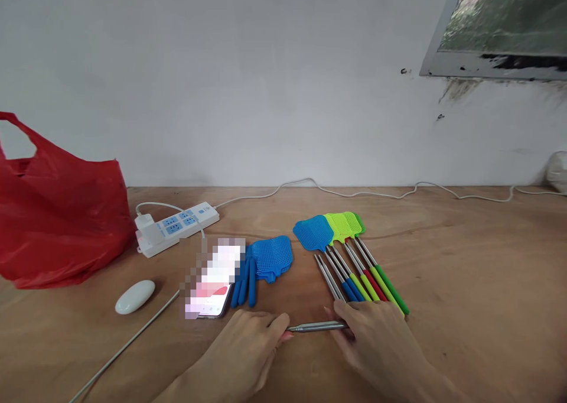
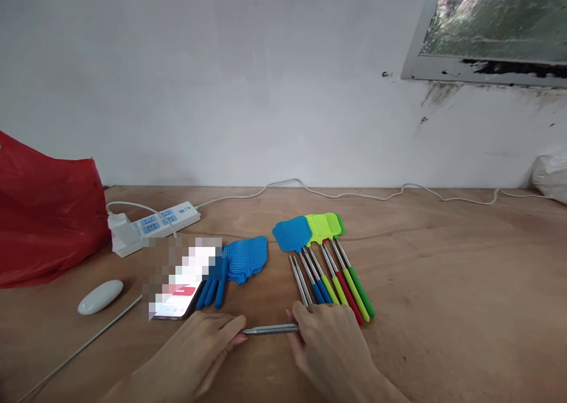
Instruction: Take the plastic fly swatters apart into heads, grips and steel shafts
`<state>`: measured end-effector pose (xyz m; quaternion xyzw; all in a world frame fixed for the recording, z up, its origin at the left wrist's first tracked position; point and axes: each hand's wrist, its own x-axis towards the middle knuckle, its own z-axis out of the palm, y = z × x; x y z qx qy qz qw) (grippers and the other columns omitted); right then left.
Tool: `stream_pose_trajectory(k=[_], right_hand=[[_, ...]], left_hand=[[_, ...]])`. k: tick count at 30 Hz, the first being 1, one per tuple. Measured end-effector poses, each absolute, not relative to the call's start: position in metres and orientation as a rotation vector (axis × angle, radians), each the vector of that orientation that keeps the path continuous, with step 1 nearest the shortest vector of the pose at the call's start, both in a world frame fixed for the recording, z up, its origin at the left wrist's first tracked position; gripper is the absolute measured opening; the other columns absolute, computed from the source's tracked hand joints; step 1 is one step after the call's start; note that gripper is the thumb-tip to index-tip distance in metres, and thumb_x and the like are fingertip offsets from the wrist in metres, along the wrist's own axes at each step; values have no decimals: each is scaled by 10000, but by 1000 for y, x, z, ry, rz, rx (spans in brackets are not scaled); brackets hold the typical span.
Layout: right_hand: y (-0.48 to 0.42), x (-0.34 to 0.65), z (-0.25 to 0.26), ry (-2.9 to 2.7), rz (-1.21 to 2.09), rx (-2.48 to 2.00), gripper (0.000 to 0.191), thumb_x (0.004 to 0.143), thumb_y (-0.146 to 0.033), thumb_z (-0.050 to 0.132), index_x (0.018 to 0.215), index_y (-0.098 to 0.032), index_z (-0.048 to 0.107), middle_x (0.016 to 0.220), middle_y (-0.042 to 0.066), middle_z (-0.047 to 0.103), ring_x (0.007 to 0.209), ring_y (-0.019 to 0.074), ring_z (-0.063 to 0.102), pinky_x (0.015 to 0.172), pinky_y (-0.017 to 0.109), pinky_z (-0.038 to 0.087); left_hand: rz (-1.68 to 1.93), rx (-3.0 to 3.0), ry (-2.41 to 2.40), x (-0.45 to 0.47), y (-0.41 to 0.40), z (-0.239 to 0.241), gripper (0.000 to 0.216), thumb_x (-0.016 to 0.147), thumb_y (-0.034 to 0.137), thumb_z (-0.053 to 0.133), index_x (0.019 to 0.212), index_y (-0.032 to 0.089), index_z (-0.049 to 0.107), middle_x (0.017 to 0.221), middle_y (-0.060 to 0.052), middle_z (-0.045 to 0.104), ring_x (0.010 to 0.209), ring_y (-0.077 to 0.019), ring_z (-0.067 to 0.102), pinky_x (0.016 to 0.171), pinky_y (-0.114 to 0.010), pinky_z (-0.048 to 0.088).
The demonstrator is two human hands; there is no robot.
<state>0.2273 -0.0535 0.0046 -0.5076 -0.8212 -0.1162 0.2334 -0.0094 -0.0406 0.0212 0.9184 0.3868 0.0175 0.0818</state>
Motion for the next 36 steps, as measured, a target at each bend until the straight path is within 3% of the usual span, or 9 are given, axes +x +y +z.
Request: stream_pose_trajectory(k=[6,9,13,19,26,29,32,36], right_hand=[[-57,228,-3,-2299,-118,-1489,192,796,-145,591,639,-221,510,494,-40,596,431,145,545,508,315,136],[-56,228,-1,-2266,85,-1447,140,772,-140,604,715,-226,510,604,-45,612,505,137,559,506,278,201],[-52,231,9,-2275,256,-1234,86,887,-171,579,853,-229,525,806,-28,638,602,117,574,530,233,320],[-49,237,10,-2310,278,-1142,111,991,-206,514,886,-221,548,761,-38,616,588,114,557,527,240,323],[-51,241,8,-2247,269,-1209,173,1011,-258,481,867,-228,573,701,-43,628,552,120,553,522,241,324],[-44,242,7,-2167,187,-1293,147,1007,-272,466,1027,-242,608,620,-59,605,515,138,563,524,246,317],[-33,243,5,-2118,105,-1400,265,988,-251,446,1227,-236,561,539,-83,539,444,157,517,499,260,272],[-17,240,7,-2106,115,-1421,336,922,-166,454,1246,-214,530,673,-35,608,514,170,570,525,267,315]], left_hand=[[47,2750,1144,-9,-42,21,219,945,64,439,802,230,423,758,-25,678,643,-232,638,540,-311,301],[119,2732,1109,-14,-39,23,211,974,103,416,807,232,425,744,-10,662,622,-215,607,544,-312,294],[292,2543,1082,-21,-35,30,336,1079,286,258,789,229,420,674,25,568,588,-171,533,548,-289,308],[389,2263,1125,-18,-33,39,520,1089,482,154,712,216,394,649,44,465,620,-139,497,616,-261,370],[482,2228,1147,-19,-24,29,471,1085,455,204,700,220,339,629,49,396,591,-139,427,576,-278,316],[548,2267,1168,-16,-17,29,445,1079,423,253,690,221,331,608,53,374,553,-136,407,552,-294,262],[538,2345,1201,-11,-9,29,413,1067,378,304,686,219,339,596,51,364,550,-139,422,553,-295,242],[492,2449,1228,-6,1,22,395,1049,351,326,678,215,338,586,43,369,547,-146,440,558,-297,229]])
